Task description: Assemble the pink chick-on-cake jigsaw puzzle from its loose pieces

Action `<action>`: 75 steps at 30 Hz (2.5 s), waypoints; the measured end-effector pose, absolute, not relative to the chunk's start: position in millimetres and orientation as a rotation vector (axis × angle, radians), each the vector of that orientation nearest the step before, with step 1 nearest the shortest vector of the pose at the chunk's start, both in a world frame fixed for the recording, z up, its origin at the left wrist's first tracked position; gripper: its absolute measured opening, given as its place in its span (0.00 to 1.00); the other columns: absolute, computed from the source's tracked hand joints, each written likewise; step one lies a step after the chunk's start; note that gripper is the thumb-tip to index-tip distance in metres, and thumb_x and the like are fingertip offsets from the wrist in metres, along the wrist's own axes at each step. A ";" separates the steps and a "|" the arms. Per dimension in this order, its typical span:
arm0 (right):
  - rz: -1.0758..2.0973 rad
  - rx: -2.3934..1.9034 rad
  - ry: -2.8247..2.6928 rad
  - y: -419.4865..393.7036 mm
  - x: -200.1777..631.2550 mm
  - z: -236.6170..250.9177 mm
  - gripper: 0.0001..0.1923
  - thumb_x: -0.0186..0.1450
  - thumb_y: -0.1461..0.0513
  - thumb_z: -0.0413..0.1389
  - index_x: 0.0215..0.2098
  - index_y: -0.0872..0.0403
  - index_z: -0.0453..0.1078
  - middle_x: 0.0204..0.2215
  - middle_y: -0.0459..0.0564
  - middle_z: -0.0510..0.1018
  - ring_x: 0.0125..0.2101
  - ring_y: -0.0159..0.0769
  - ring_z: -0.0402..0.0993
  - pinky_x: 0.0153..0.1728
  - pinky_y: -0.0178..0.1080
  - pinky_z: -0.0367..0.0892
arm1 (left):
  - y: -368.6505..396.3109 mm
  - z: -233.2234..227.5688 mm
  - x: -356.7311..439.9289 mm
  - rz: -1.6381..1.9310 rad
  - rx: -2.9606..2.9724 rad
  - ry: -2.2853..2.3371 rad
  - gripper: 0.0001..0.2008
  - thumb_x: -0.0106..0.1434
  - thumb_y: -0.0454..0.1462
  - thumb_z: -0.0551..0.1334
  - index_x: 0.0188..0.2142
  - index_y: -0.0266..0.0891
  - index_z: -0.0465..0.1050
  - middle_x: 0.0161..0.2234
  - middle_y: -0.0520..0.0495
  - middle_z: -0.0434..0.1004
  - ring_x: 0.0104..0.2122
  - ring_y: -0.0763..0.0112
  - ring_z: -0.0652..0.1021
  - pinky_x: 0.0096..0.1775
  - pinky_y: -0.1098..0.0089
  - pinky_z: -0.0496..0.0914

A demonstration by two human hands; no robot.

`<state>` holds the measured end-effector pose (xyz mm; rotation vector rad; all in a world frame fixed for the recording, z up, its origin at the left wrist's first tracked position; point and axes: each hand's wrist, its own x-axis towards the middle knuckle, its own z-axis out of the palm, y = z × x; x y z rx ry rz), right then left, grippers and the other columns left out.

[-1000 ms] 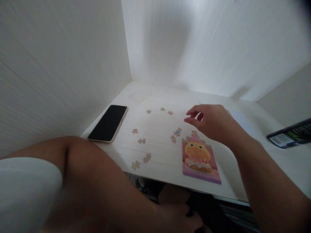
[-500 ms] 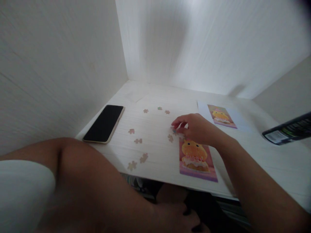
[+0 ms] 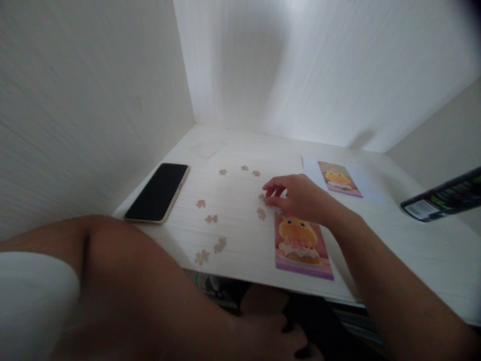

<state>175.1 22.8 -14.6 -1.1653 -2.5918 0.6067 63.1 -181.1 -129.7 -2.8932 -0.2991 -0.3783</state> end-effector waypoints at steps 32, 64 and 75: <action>0.580 -1.068 -2.688 17.5 168.3 -12.6 0.12 0.60 0.70 0.61 0.41 0.53 0.80 0.36 0.50 0.84 0.35 0.36 0.80 0.38 0.36 0.72 | -176.6 -109.1 57.9 -0.301 -2.971 -0.276 0.16 0.66 0.36 0.56 0.50 0.44 0.77 0.57 0.46 0.69 0.41 0.69 0.76 0.31 0.70 0.71; 1.441 -1.433 -1.413 17.0 271.9 -34.9 0.14 0.58 0.70 0.66 0.42 0.55 0.74 0.26 0.48 0.79 0.27 0.33 0.78 0.30 0.34 0.77 | -182.7 -150.6 68.3 -0.413 -2.867 -0.310 0.16 0.66 0.41 0.58 0.50 0.42 0.75 0.59 0.48 0.67 0.41 0.68 0.72 0.30 0.71 0.70; 1.490 -1.404 -1.415 11.8 274.8 -30.2 0.05 0.57 0.69 0.63 0.33 0.57 0.74 0.21 0.45 0.77 0.19 0.26 0.70 0.21 0.28 0.67 | -180.3 -132.5 67.1 -0.329 -2.902 -0.278 0.14 0.69 0.44 0.57 0.47 0.46 0.79 0.57 0.51 0.69 0.42 0.67 0.73 0.31 0.69 0.68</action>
